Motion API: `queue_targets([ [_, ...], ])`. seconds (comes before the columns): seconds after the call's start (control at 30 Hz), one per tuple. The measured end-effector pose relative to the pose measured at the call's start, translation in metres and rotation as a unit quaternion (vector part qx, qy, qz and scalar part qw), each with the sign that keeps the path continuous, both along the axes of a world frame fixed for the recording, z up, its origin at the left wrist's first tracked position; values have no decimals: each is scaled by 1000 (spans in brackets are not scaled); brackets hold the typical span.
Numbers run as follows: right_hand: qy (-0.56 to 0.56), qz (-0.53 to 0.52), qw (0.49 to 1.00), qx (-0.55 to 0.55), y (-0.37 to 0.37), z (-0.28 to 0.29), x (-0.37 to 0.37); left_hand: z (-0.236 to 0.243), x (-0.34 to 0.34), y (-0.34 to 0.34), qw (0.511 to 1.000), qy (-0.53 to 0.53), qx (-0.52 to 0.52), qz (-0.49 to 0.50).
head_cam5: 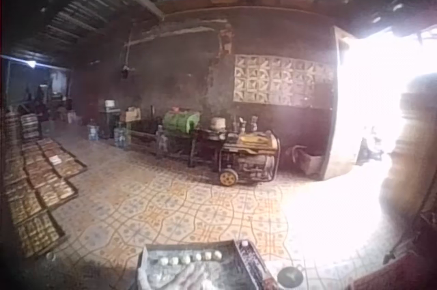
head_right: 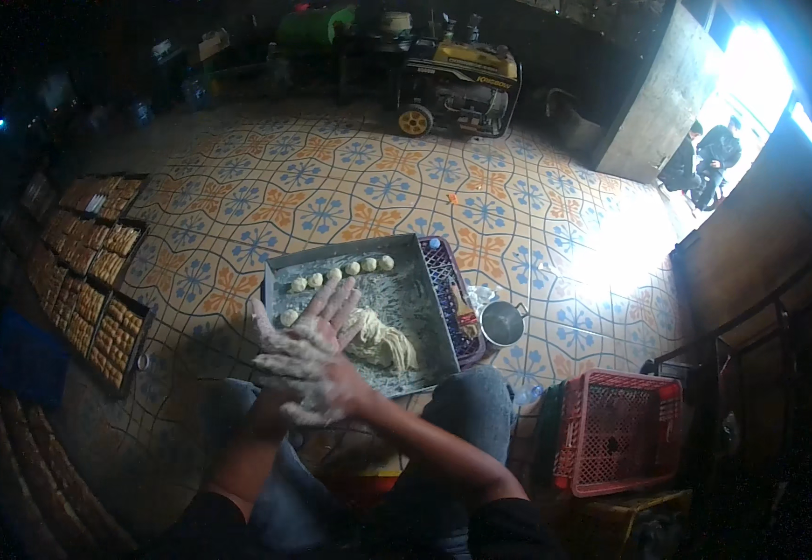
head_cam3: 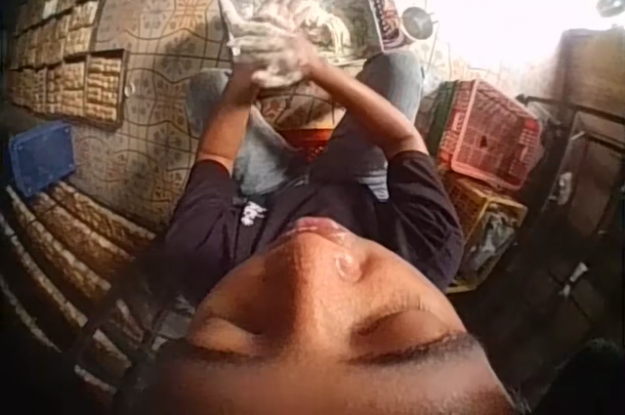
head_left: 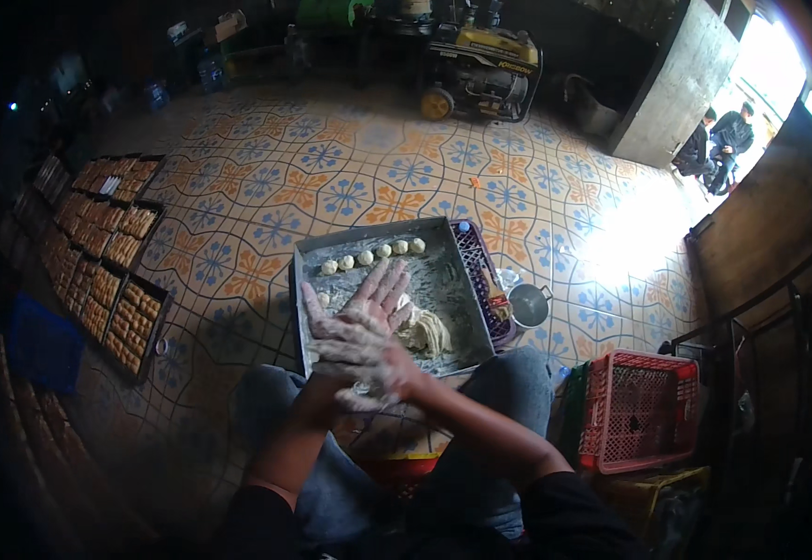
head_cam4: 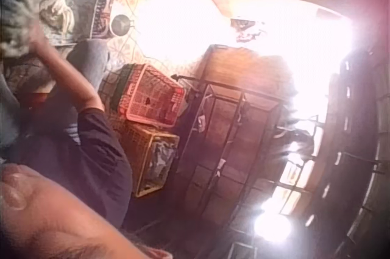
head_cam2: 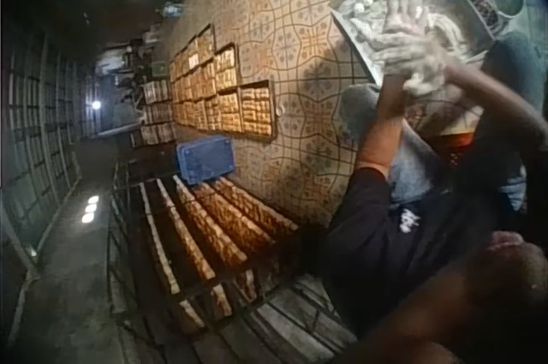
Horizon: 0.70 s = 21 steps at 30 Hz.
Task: The person kneads and rolls dough into balls by hand over a metal tray.
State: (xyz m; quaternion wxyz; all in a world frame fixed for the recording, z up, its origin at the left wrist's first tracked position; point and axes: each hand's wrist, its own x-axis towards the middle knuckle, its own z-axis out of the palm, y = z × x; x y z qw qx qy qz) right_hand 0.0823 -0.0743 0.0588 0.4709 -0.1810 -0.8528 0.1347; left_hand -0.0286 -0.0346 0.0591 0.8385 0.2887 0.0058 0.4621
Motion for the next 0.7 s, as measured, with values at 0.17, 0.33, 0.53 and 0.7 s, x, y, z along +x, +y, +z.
queue_targets([
  [0.17,61,-134,987,-67,49,-7,46,0,3,-14,975,-21,-218,-24],
  [0.33,38,-139,989,-33,21,-12,15,-1,8,-12,971,-153,-167,-82],
  [0.53,-28,-130,985,-109,65,-28,31,-51,10,-16,948,-248,-182,-78],
  [0.7,-238,-455,857,40,35,-92,10,-17,24,-18,988,-24,-153,-3],
])
